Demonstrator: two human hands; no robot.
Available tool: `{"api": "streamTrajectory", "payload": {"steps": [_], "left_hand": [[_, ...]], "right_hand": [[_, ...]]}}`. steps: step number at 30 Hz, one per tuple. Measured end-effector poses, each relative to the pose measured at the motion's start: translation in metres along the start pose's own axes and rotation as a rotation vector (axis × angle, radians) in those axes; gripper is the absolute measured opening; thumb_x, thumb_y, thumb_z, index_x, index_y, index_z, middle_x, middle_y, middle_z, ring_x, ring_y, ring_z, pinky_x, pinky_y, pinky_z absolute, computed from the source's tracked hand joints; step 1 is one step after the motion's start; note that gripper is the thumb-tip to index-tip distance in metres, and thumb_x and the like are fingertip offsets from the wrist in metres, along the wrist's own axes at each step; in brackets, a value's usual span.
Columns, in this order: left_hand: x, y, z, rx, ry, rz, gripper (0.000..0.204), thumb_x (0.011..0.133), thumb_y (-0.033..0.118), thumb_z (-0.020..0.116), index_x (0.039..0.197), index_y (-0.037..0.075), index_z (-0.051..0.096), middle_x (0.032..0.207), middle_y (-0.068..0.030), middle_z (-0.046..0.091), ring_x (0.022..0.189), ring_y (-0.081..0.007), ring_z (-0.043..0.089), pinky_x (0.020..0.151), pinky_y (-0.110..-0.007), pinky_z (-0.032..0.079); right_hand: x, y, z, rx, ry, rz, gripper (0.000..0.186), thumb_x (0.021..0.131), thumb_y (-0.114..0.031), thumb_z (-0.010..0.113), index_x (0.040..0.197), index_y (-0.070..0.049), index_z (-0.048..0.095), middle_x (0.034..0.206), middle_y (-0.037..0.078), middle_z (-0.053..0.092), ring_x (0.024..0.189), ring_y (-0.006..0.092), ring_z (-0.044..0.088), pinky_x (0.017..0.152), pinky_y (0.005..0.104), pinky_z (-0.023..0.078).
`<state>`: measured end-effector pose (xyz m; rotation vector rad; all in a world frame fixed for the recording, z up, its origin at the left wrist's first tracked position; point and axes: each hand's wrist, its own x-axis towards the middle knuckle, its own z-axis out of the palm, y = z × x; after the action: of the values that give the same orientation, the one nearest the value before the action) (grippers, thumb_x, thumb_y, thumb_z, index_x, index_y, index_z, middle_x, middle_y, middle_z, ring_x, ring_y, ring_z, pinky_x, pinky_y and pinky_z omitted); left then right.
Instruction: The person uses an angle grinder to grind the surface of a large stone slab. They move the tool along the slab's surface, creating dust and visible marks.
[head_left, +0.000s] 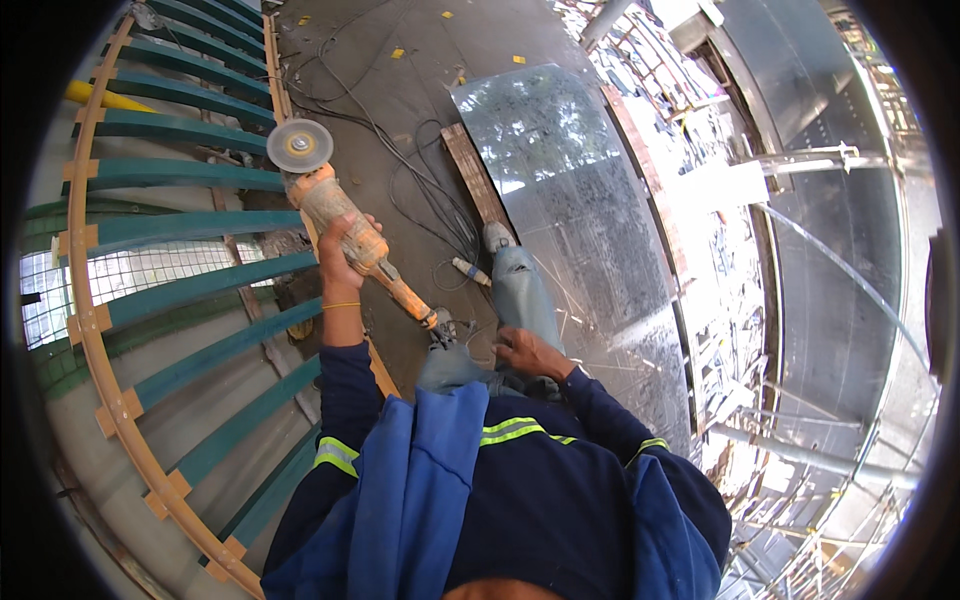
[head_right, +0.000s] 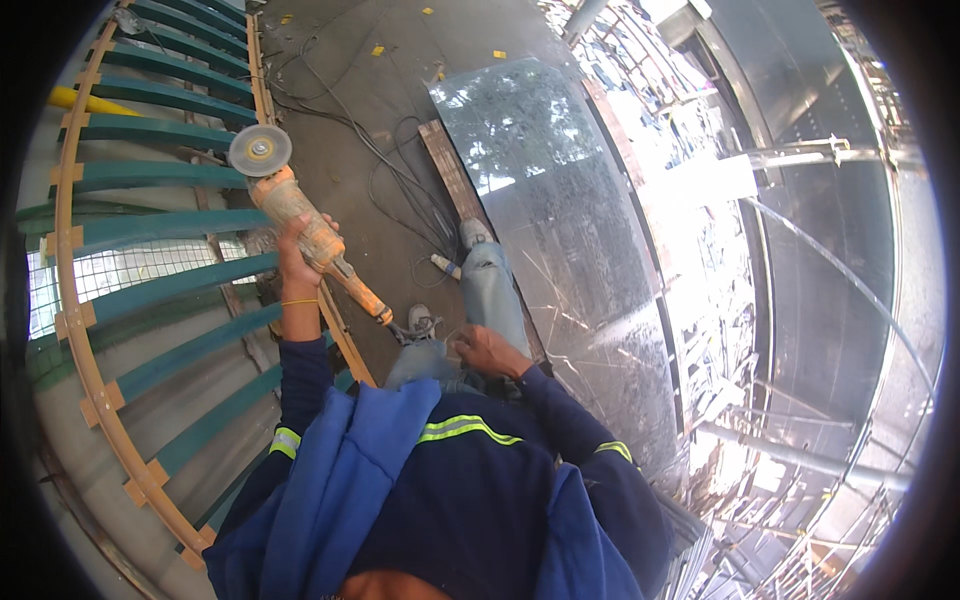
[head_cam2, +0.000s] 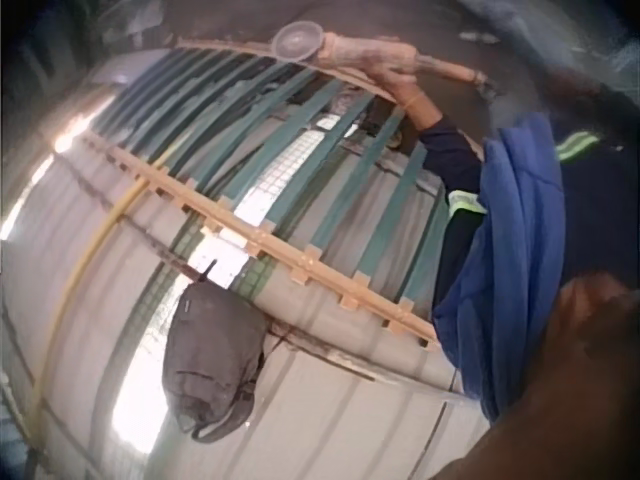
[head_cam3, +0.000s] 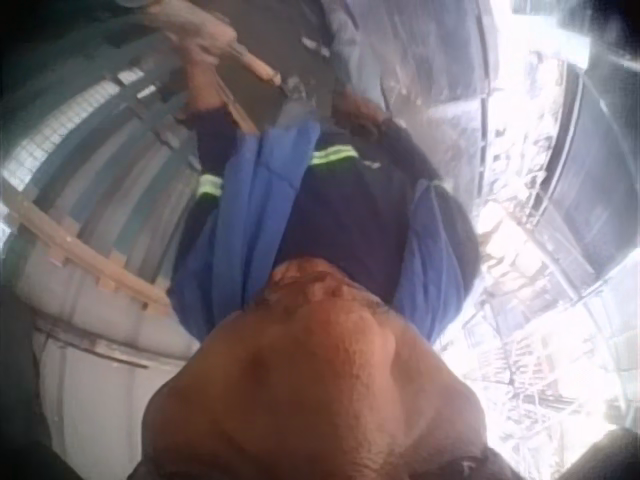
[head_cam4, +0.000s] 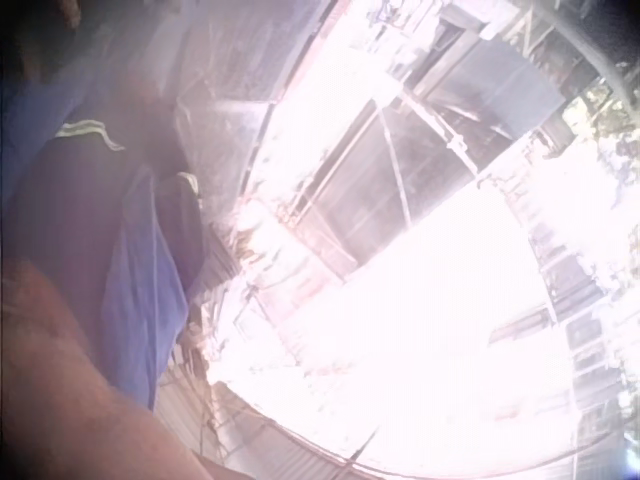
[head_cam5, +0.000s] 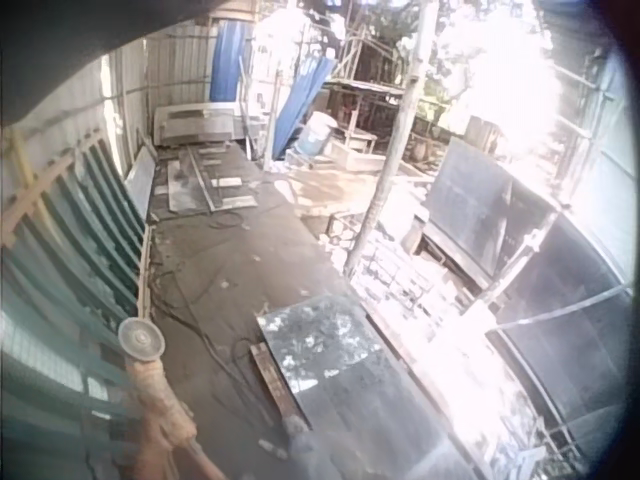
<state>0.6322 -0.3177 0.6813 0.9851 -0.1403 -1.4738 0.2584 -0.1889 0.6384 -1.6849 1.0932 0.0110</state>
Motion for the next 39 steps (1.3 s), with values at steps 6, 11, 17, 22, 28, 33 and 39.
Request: {"api": "streamTrajectory", "payload": {"steps": [6,11,17,22,28,33,39], "left_hand": [[0.090,-0.034,0.027,0.095,0.153,0.051,0.034,0.083,0.021,0.072,0.105,-0.001,0.059,0.090,-0.0155,0.068,0.081,-0.0286,0.072,0.069,-0.043,0.063],[0.135,-0.071,0.074,0.096,0.271,0.127,0.029,0.081,0.016,0.074,0.100,-0.002,0.062,0.084,-0.0140,0.068,0.073,-0.0277,0.071,0.067,-0.039,0.060],[0.179,-0.081,0.134,0.187,0.343,0.151,0.028,0.077,0.012,0.078,0.097,-0.001,0.063,0.080,-0.0117,0.067,0.062,-0.0242,0.069,0.058,-0.038,0.059],[0.231,-0.066,0.141,0.223,0.217,0.144,0.036,0.076,0.013,0.081,0.103,-0.002,0.063,0.085,-0.0122,0.069,0.069,-0.0239,0.071,0.063,-0.037,0.059],[0.220,-0.045,0.095,0.356,0.004,0.120,0.055,0.090,0.032,0.076,0.130,0.002,0.055,0.117,-0.0057,0.063,0.098,-0.0137,0.063,0.086,-0.035,0.051],[0.087,-0.091,-0.122,0.951,-0.206,-0.291,0.025,0.092,0.012,0.073,0.112,0.007,0.058,0.096,-0.0009,0.059,0.088,-0.0133,0.059,0.082,-0.033,0.054],[0.081,-0.079,-0.238,0.831,0.187,-0.561,0.025,0.093,0.015,0.072,0.114,0.007,0.060,0.097,-0.0014,0.062,0.085,-0.0134,0.061,0.079,-0.033,0.055]], "right_hand": [[0.126,-0.056,-0.101,0.237,0.144,-0.201,0.068,0.090,-0.043,0.069,0.133,0.007,0.052,0.118,0.031,0.063,0.111,0.0440,0.064,0.093,0.0462,0.050],[0.204,-0.044,-0.128,0.260,0.068,-0.200,0.070,0.083,-0.041,0.076,0.126,0.010,0.056,0.104,0.029,0.065,0.100,0.0380,0.067,0.087,0.0445,0.052],[0.261,-0.042,-0.175,0.283,-0.053,0.062,0.047,0.076,-0.031,0.078,0.085,0.013,0.066,0.061,0.018,0.062,0.055,0.0300,0.062,0.057,0.0451,0.051],[0.307,-0.047,-0.165,0.149,0.254,0.175,0.048,0.075,-0.033,0.078,0.083,0.013,0.067,0.071,0.026,0.068,0.065,0.0348,0.070,0.063,0.0460,0.054],[0.353,-0.027,-0.164,0.025,0.469,0.136,0.050,0.075,-0.036,0.077,0.087,0.011,0.068,0.077,0.029,0.069,0.076,0.0393,0.072,0.070,0.0476,0.055],[0.402,-0.061,-0.187,-0.003,0.551,0.168,0.049,0.076,-0.035,0.074,0.082,0.013,0.066,0.070,0.025,0.065,0.068,0.0333,0.070,0.065,0.0463,0.052],[0.455,-0.057,-0.194,0.097,0.552,0.236,0.049,0.076,-0.034,0.073,0.082,0.013,0.063,0.065,0.017,0.063,0.059,0.0256,0.065,0.058,0.0438,0.050]]}}
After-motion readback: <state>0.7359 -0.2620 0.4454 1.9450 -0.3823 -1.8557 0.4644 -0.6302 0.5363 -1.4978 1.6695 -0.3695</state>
